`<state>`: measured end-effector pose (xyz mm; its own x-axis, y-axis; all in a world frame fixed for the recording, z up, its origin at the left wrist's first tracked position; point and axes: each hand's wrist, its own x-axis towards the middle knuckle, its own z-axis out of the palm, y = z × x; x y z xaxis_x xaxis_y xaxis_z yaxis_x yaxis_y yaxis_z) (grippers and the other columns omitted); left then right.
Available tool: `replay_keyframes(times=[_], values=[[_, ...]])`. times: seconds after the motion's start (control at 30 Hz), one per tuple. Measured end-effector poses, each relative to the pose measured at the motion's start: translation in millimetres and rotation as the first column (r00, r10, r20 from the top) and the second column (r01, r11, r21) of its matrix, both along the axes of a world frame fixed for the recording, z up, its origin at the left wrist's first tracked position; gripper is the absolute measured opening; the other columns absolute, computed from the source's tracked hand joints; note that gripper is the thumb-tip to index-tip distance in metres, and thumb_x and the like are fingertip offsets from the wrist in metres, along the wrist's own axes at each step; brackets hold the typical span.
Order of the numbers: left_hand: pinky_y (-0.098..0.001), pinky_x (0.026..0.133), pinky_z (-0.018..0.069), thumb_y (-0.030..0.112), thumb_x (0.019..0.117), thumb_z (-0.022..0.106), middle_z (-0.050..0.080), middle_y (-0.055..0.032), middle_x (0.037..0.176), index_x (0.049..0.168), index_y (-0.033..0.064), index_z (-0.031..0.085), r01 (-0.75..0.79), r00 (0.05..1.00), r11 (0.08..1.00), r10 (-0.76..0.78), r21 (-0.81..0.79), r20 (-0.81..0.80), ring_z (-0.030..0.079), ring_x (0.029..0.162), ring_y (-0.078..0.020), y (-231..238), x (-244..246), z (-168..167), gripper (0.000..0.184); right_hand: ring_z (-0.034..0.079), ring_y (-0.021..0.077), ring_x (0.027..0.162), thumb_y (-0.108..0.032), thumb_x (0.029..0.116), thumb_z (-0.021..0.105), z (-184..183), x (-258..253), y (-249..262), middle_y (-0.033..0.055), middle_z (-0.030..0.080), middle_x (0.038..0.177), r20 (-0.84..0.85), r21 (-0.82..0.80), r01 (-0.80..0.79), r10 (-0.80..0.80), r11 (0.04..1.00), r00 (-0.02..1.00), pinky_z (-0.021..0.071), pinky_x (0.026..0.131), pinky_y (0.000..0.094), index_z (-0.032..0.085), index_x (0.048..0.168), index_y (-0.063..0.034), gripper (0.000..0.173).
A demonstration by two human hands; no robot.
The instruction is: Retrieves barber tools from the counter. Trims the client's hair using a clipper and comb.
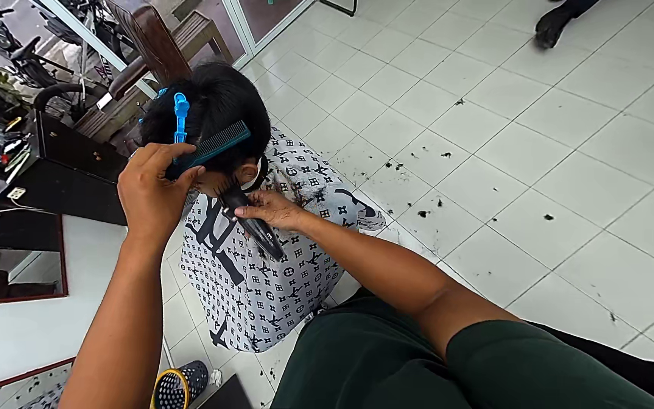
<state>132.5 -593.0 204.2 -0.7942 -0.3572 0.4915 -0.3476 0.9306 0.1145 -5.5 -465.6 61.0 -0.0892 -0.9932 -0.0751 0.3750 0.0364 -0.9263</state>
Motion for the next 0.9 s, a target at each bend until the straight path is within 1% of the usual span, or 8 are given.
replay_keyframes(times=[0.13,0.27,0.43,0.5,0.6,0.77,0.83,0.9], values=[[-0.0529,0.09,0.0496,0.017,0.092,0.076,0.071,-0.0207,0.112,0.118,0.0056,0.073,-0.049,0.999,0.999,0.049,-0.007,0.009,0.067,0.106,-0.0367,1,-6,3,0.028,0.072,0.0187,0.072,-0.022,0.1069,0.055,4,6,-3,0.0136,0.07,0.089,0.2,0.014,0.029,-0.032,0.999,0.979,0.0621,0.068,0.0324,0.055,0.121,0.0023,0.028],[-0.0543,0.091,0.0493,0.018,0.0926,0.076,0.071,-0.0196,0.113,0.119,0.0072,0.073,-0.091,0.995,0.996,0.091,-0.006,0.046,0.066,0.108,-0.0366,3,-6,3,0.028,0.071,0.018,0.067,-0.021,0.1064,0.056,10,3,-1,0.0133,0.069,0.084,0.21,0.024,0.054,-0.057,0.998,0.976,0.0616,0.064,0.0309,0.056,0.117,0.0025,0.026],[-0.0579,0.09,0.049,0.015,0.0922,0.076,0.071,-0.0213,0.112,0.118,0.0058,0.073,-0.094,0.992,0.996,0.094,0.002,0.08,0.067,0.106,-0.0391,1,-6,-1,0.028,0.074,0.0241,0.075,-0.019,0.1085,0.047,24,-7,-1,0.0145,0.071,0.09,0.409,-0.126,0.145,-0.082,0.981,0.909,0.0641,0.073,0.0395,0.05,0.126,0.0019,0.027],[-0.0576,0.089,0.0492,0.016,0.0925,0.076,0.071,-0.0206,0.112,0.118,0.0068,0.073,-0.096,0.992,0.995,0.096,-0.004,0.085,0.066,0.106,-0.0391,0,-5,-1,0.028,0.073,0.0234,0.073,-0.018,0.1081,0.049,26,-11,0,0.0146,0.07,0.089,0.337,-0.098,0.121,-0.082,0.988,0.938,0.064,0.071,0.0389,0.052,0.125,0.0036,0.027],[-0.057,0.088,0.049,0.017,0.0927,0.076,0.07,-0.0208,0.112,0.118,0.0066,0.073,-0.096,0.993,0.995,0.096,-0.004,0.074,0.066,0.105,-0.0388,2,-5,2,0.028,0.072,0.0218,0.072,-0.023,0.1057,0.058,23,-14,0,0.0154,0.069,0.089,0.128,0.07,-0.002,-0.007,0.998,0.992,0.0629,0.07,0.037,0.057,0.118,0.0064,0.032],[-0.0568,0.09,0.0496,0.016,0.0929,0.075,0.07,-0.0215,0.113,0.119,0.0054,0.072,-0.094,0.993,0.995,0.092,0.027,0.072,0.066,0.107,-0.0385,-2,-4,2,0.029,0.074,0.0244,0.074,-0.023,0.1088,0.05,39,-13,3,0.0154,0.071,0.089,0.332,-0.066,0.139,-0.109,0.988,0.937,0.0643,0.071,0.0394,0.053,0.123,0.0033,0.03],[-0.0558,0.091,0.0499,0.016,0.0926,0.076,0.07,-0.0212,0.113,0.119,0.0054,0.072,-0.085,0.994,0.996,0.082,0.041,0.068,0.066,0.107,-0.0375,-4,-3,1,0.029,0.073,0.0243,0.074,-0.023,0.1082,0.051,37,-11,2,0.016,0.07,0.089,0.266,-0.058,0.136,-0.116,0.989,0.957,0.0639,0.071,0.0394,0.056,0.122,0.0049,0.031],[-0.0543,0.092,0.0502,0.017,0.0923,0.076,0.07,-0.0211,0.113,0.118,0.005,0.073,-0.071,0.996,0.997,0.068,0.044,0.062,0.067,0.107,-0.0366,-4,-2,2,0.029,0.071,0.0204,0.071,-0.025,0.1057,0.058,28,-8,2,0.0142,0.07,0.086,0.113,0.045,0.058,-0.062,0.997,0.992,0.0622,0.069,0.0361,0.06,0.114,0.0053,0.031]])
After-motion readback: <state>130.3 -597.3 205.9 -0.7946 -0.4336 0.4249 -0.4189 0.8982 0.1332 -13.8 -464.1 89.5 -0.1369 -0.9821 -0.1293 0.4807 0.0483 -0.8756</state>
